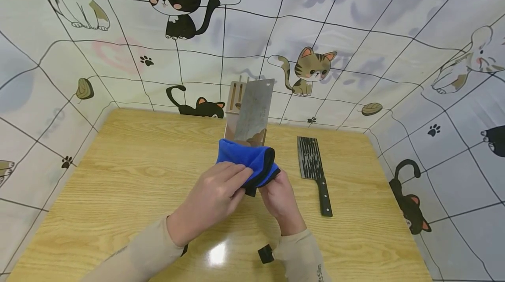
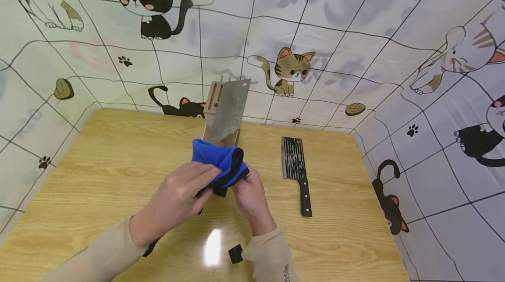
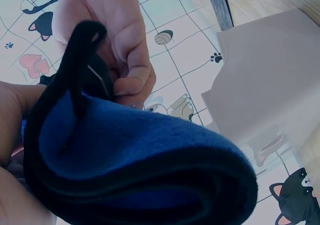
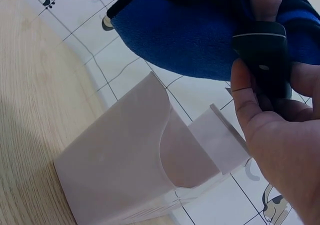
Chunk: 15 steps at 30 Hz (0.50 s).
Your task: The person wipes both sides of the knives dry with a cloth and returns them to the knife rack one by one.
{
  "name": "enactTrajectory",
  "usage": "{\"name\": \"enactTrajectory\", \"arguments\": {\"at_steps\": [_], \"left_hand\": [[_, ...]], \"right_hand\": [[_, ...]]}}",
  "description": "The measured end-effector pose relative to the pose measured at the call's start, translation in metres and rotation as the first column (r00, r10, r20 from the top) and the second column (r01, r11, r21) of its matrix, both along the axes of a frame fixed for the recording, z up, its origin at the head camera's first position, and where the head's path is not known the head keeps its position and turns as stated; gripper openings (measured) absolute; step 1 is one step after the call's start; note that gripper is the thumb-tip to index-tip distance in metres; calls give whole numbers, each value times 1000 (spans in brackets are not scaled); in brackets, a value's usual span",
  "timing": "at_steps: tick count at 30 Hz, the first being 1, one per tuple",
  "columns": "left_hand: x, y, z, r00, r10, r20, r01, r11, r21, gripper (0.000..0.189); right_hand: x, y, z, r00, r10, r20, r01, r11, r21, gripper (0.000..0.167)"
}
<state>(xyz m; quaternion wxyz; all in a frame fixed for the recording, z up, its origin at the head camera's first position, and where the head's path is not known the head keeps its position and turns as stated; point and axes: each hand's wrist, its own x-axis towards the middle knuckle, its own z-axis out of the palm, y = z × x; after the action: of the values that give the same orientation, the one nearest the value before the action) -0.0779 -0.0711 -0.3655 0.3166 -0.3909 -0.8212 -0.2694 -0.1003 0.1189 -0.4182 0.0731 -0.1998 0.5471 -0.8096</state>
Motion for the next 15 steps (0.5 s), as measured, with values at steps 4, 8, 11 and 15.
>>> {"name": "enactTrajectory", "arguments": {"at_steps": [4,8,11,15], "left_hand": [[-6,2,0,1000,21,-20,-20,1000,17,33],[-13,4,2,998,49,-46,-48,999,23,34],[-19,6,4,995,76,-72,-74,997,23,35],[-28,8,8,990,105,-91,-103,994,33,35]], "right_hand": [[1,0,2,999,-4,53,3,1000,16,30],[2,-1,2,999,24,37,-25,999,34,34],[3,-2,3,999,49,3,-49,998,49,36],[5,-3,4,998,59,-17,-57,995,83,37]]}}
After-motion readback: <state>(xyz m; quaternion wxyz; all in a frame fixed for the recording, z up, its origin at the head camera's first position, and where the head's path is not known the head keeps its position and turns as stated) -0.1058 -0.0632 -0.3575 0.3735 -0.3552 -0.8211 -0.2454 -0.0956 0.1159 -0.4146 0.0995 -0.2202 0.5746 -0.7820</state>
